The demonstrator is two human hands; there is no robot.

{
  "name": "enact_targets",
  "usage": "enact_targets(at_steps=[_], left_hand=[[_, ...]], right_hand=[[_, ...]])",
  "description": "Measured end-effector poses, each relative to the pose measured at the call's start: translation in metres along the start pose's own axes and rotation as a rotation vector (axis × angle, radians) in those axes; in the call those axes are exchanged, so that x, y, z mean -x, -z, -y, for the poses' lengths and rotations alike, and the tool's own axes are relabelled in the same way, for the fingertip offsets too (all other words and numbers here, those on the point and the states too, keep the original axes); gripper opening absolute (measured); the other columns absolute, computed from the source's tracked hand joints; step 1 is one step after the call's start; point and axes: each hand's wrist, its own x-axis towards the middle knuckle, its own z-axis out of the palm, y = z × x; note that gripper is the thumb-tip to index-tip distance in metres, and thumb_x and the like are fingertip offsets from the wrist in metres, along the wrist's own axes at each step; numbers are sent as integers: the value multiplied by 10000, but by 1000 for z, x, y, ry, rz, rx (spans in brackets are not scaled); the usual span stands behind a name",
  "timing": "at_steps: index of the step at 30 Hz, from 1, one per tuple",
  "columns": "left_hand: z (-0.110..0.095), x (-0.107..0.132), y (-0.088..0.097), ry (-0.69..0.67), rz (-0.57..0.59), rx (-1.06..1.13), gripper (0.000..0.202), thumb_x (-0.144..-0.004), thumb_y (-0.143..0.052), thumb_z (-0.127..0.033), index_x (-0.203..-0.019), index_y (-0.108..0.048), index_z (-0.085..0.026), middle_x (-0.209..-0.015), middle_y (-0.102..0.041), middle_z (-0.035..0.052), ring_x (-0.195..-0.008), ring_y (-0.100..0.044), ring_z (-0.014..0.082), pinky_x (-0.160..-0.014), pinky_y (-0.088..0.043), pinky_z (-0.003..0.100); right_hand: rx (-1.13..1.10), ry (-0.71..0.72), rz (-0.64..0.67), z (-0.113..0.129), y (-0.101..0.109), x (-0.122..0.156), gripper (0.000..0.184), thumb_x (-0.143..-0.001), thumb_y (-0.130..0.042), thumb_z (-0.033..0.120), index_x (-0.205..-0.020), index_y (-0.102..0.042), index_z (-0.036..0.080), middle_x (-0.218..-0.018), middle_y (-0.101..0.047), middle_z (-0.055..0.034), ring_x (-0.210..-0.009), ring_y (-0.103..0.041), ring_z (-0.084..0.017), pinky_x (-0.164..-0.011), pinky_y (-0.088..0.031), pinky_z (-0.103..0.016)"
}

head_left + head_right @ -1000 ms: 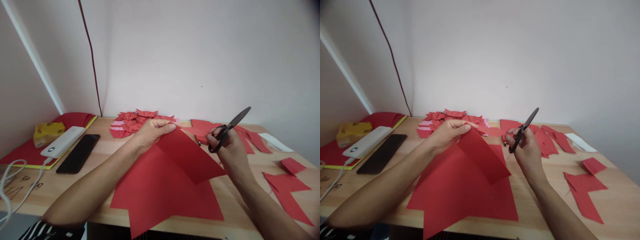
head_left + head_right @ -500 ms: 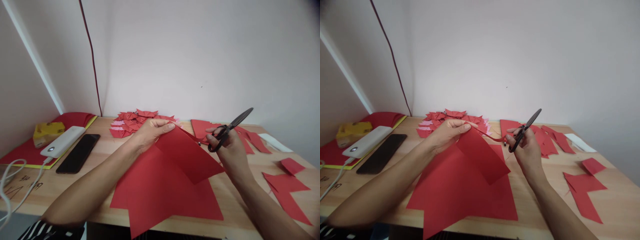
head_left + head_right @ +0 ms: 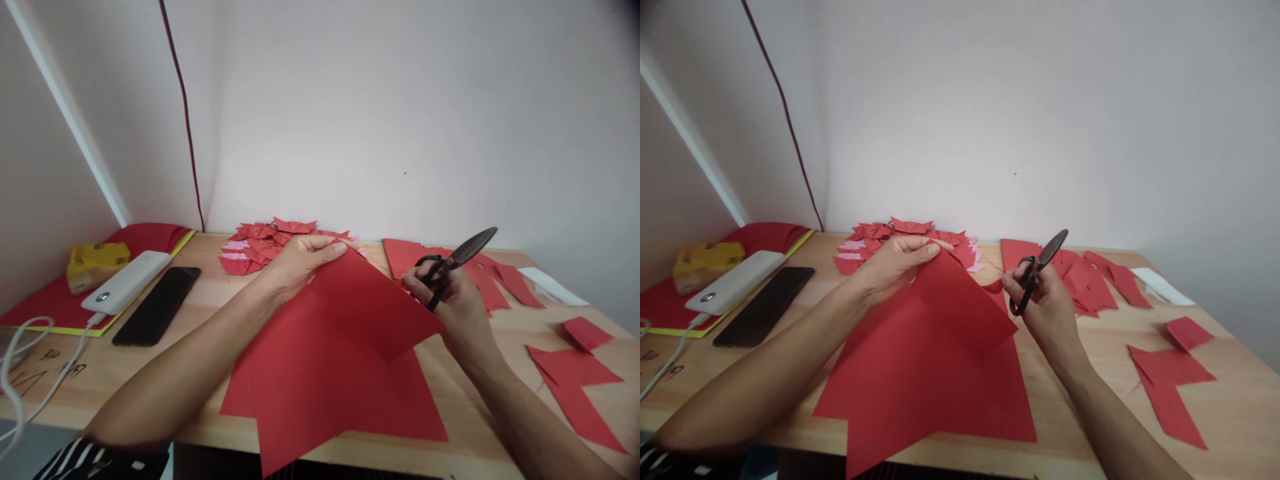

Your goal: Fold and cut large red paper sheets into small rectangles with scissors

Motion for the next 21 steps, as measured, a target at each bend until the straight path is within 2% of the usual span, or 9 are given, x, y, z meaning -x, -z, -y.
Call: enact_targets(at_steps=[5,10,12,14,17,19,21], left_hand=[[1,-3,6,-71,-140,-150,261,-774,-741,-386,-931,-775,-182,-817,-727,48,-702,-631,147,-682,-479,275],[5,-6,12,-284,-308,-580,181,-806,-686,-365,-779,-782,-213,-783,-640,23,-786,-567,169,-777,-458,314],[5,-8,15,-375,-311,-694,158,-821,-668,-338,-815,-786,-234,-835,-626,29,-873,-558,182,-853,-445,330],[4,-9,18,-435,-262,-714,152,-826,-667,-326,-860,-782,-233,-964,-642,44,-973,-564,187,-920,-426,336],[4,-9,20,-381,-172,-639,199,-839,-652,-347,-886,-764,-190,-1016,-686,60,-968,-605,189,-881,-450,315],[4,-8,18,-299,-170,-596,244,-858,-620,-370,-885,-750,-165,-916,-715,54,-856,-630,182,-774,-471,291],[5,-6,15,-275,-208,-624,251,-866,-600,-365,-857,-739,-157,-851,-721,34,-778,-629,170,-708,-464,271]], right_hand=[[-21,12,-20,-2,3,1,291,-715,-772,363,-813,-523,249,-833,-606,-12,-636,-554,-156,-482,-438,-263],[3,-3,4,-1,4,3,273,-698,-779,359,-815,-559,249,-768,-561,2,-653,-544,-162,-563,-465,-283],[4,10,-1,0,4,3,244,-730,-760,357,-809,-556,249,-810,-584,-3,-702,-563,-165,-624,-481,-286],[11,16,-21,1,5,4,226,-749,-751,346,-798,-553,247,-843,-602,-7,-738,-570,-165,-664,-485,-282],[31,1,-35,3,5,4,221,-750,-753,343,-796,-560,244,-841,-608,-12,-751,-571,-172,-672,-484,-283],[63,-3,-26,4,6,3,226,-750,-751,368,-796,-570,241,-816,-606,-13,-731,-567,-176,-656,-483,-289],[98,1,-13,6,7,2,239,-761,-734,416,-799,-582,236,-808,-615,-19,-726,-570,-180,-658,-486,-297]])
